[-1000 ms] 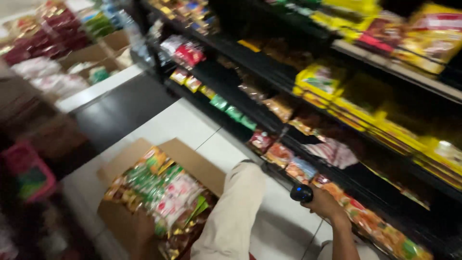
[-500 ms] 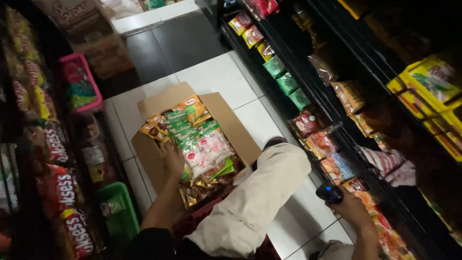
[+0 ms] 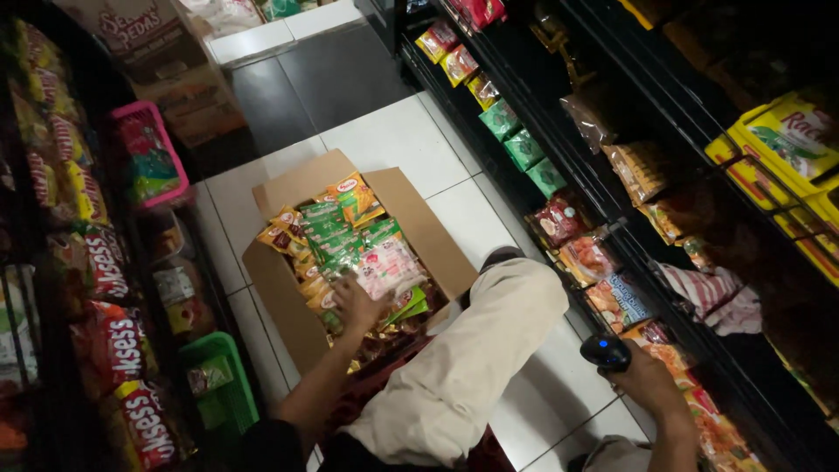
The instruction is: Scanning product barcodes and placing them on store shelves.
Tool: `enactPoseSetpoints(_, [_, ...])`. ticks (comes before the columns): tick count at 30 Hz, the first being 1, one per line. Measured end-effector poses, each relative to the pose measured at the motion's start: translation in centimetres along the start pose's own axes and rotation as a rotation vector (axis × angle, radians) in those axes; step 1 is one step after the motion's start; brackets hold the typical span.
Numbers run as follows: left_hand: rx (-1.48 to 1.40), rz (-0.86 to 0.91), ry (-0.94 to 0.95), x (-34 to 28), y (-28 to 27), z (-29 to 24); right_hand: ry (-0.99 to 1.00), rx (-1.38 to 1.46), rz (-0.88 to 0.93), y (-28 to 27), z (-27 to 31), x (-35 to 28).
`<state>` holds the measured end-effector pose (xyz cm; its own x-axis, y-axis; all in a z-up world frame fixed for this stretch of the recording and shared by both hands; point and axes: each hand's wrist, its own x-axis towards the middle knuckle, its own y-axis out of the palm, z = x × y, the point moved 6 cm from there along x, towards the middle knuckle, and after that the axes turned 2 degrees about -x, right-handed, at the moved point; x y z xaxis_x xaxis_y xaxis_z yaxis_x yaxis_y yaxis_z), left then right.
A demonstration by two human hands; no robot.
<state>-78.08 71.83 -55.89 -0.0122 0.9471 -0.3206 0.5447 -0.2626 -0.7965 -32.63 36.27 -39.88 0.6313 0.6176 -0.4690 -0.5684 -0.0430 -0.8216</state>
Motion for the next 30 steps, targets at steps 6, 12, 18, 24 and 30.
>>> enactPoseSetpoints(6, [-0.178, -0.118, 0.157, 1.8, 4.4, 2.5, 0.022, 0.043, -0.009, -0.5, 0.3, -0.9])
enactPoseSetpoints(12, [-1.235, 0.024, 0.045, 3.2, 1.7, 1.5, 0.027, 0.084, -0.04, -1.0, -0.7, -2.0])
enactPoseSetpoints(18, [-1.945, 0.842, -0.091, -2.1, -3.3, -14.0, -0.02, 0.182, -0.146, -3.7, 2.9, -5.5])
enactPoseSetpoints(24, [-1.891, 1.121, 0.283, -11.0, -5.7, -32.8, -0.009, 0.41, -0.317, -4.4, 2.6, -6.5])
enactPoseSetpoints(30, [-1.633, 1.693, 0.325, -23.0, -0.2, -43.1, -0.189, 1.085, -0.605, -6.6, 2.5, -7.9])
